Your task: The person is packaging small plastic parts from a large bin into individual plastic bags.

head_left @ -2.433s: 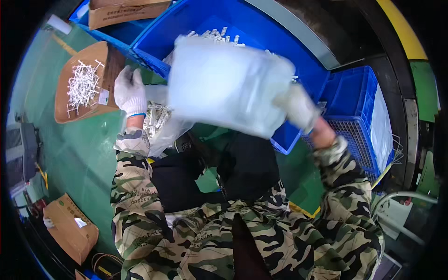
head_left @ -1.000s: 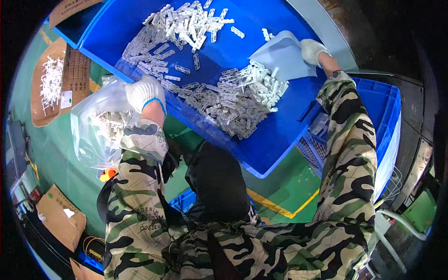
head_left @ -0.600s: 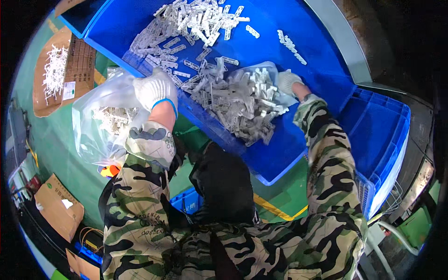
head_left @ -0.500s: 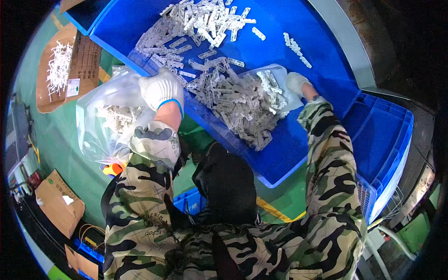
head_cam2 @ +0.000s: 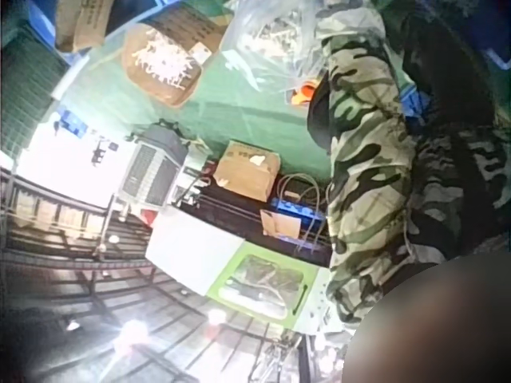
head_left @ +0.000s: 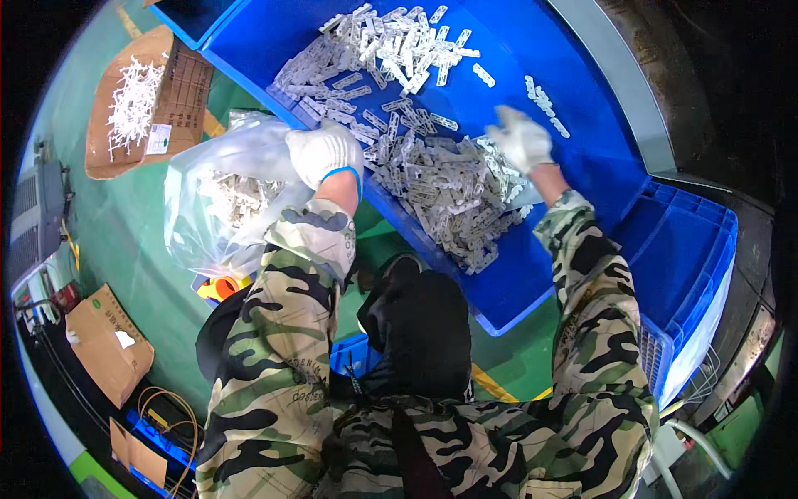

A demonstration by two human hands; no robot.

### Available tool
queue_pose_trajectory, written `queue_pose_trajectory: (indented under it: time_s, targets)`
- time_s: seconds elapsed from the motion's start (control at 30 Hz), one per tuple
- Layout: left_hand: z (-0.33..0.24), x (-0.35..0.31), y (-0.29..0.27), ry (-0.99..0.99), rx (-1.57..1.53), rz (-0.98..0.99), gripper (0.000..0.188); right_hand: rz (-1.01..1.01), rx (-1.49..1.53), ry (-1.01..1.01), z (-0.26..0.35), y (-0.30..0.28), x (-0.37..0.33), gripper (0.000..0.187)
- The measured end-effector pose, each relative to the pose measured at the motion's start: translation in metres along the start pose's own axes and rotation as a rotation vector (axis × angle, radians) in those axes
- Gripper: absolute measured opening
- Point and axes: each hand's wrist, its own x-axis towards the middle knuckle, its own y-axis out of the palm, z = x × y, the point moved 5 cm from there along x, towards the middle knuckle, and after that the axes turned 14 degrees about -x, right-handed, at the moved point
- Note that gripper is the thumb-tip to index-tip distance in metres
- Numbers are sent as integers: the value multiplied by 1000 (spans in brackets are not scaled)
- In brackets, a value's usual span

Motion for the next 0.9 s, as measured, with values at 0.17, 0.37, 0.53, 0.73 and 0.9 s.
queue_pose_trajectory:
  time_s: [0.17, 0.37, 0.53, 0.73, 0.9]
  targets:
    - [20, 31, 9, 423, 630, 136, 21, 535, -149, -275, 169, 69, -4, 56]
    - [14, 4, 44, 819, 906, 305, 25, 120, 187, -216, 158, 138, -7, 43]
    - [42, 34, 1, 37, -119, 25, 33, -34, 492, -225, 127, 83, -16, 29]
    - [-15, -18, -9, -56, -216, 81, 38, 405, 666, 47, 44, -56, -50, 16]
    - [-5, -13, -6, -102, -174, 87, 38, 155, 720, -321, 154, -179, 24, 16]
